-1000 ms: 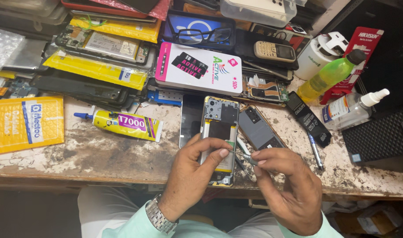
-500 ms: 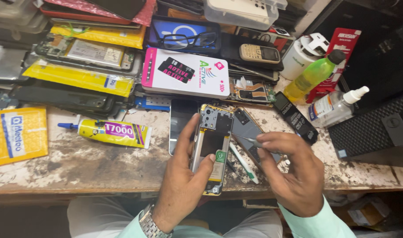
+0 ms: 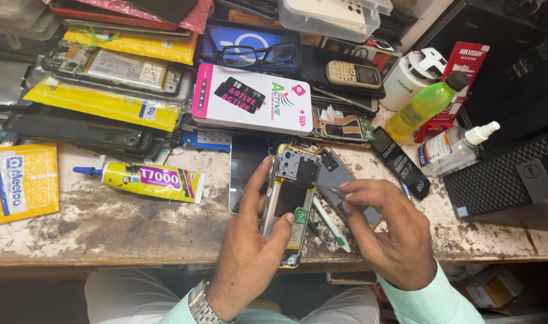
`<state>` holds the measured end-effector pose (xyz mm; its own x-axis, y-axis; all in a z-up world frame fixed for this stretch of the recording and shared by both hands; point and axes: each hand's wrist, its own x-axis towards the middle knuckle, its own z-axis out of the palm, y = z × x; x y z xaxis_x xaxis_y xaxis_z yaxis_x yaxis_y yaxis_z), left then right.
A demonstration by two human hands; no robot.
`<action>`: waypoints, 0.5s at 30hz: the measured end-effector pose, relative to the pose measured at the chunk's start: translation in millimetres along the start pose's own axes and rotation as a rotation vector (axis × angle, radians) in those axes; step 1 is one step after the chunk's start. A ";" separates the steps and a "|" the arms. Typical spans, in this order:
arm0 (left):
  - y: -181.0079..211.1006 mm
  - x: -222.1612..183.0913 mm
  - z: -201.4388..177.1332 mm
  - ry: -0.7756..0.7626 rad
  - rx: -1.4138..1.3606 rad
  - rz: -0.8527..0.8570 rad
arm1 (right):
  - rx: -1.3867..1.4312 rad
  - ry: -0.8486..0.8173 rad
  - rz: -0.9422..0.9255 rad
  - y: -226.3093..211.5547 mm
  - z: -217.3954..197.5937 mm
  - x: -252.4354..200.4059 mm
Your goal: The person uses a screwdriver to remove screws from the internal frame of a disassembled smartphone. They carefully unscrew multiple fasteners around the battery and motherboard area while holding the device steady.
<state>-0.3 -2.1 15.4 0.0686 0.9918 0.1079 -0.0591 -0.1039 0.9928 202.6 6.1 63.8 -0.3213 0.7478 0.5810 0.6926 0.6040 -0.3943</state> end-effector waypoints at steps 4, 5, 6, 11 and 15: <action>2.3 0.3 0.5 -0.012 0.027 -0.108 | -0.168 -0.103 -0.022 -2.7 -10.9 9.8; 2.8 0.2 0.7 -0.014 0.027 -0.125 | -0.258 -0.142 0.014 -2.3 -14.9 11.9; 3.5 -0.2 1.0 -0.016 0.027 -0.142 | -0.348 -0.182 0.051 -1.9 -18.1 13.5; 4.9 -6.6 2.0 0.011 -0.006 0.166 | -0.521 -0.245 -0.056 1.7 -33.1 15.6; 15.2 -16.1 1.6 0.082 0.203 0.567 | -0.419 -0.120 -0.122 6.9 -47.6 0.9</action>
<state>-0.7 -19.8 28.8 0.0043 0.7795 0.6263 0.1282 -0.6216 0.7728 237.9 -2.2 95.5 -0.4727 0.7194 0.5089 0.8384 0.5449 0.0084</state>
